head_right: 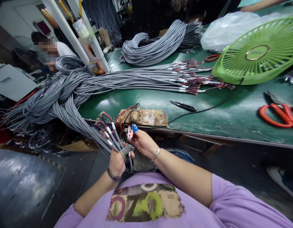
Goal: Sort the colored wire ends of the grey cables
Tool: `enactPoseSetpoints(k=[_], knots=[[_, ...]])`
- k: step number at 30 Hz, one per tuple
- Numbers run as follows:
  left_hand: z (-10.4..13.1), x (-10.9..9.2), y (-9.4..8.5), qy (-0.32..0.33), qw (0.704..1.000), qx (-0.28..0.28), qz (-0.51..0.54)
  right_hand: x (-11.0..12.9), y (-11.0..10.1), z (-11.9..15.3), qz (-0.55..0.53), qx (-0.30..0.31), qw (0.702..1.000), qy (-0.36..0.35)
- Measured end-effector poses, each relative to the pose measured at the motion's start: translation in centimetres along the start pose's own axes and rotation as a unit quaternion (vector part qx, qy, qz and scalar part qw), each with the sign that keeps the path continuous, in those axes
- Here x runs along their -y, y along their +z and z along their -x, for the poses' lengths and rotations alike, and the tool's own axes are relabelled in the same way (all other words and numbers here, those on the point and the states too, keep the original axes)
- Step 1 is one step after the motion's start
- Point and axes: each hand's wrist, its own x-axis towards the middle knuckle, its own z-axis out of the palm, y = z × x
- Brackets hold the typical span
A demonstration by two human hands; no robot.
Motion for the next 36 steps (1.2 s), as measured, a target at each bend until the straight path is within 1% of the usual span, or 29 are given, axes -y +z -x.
enactPoseSetpoints(k=[3, 6, 11, 13, 16, 19, 26, 30, 34, 36], knots=[[0.1, -0.1, 0.0, -0.005, 1.0, -0.002, 0.0, -0.2, 0.0, -0.1, -0.006, -0.004, 1.0, -0.009], [0.2, 0.0, -0.1, -0.004, 1.0, -0.004, -0.004, -0.3, -0.3, 0.1, 0.01, 0.0, 1.0, 0.002], [0.5, 0.5, -0.9, 0.013, 1.0, 0.007, -0.002, 0.3, -1.3, 0.9, 0.035, 0.062, 0.997, 0.034], [0.6, 0.7, -1.2, 0.015, 1.0, 0.007, 0.011, 0.7, -1.7, 1.2, 0.03, 0.072, 0.996, 0.047], [0.7, 0.9, -1.3, 0.016, 1.0, 0.012, 0.009, 1.3, -2.3, 1.4, 0.017, 0.065, 0.996, 0.064], [0.8, 0.9, -1.3, 0.014, 1.0, 0.011, -0.001, 1.6, -2.7, 1.3, 0.02, 0.059, 0.996, 0.063], [1.2, 0.8, -1.5, 0.019, 1.0, 0.014, -0.002, 1.2, -3.6, 1.2, 0.04, 0.053, 0.996, 0.066], [1.6, 0.9, -1.7, 0.029, 1.0, 0.008, 0.003, 1.3, -3.4, 1.3, 0.046, 0.064, 0.994, 0.082], [1.6, 0.8, -1.7, 0.034, 0.999, -0.003, 0.02, 1.8, -2.4, 1.2, 0.033, 0.081, 0.991, 0.098], [1.5, 0.7, -1.5, 0.037, 0.999, -0.015, 0.032, 1.9, -1.9, 1.1, 0.03, 0.087, 0.991, 0.092]])
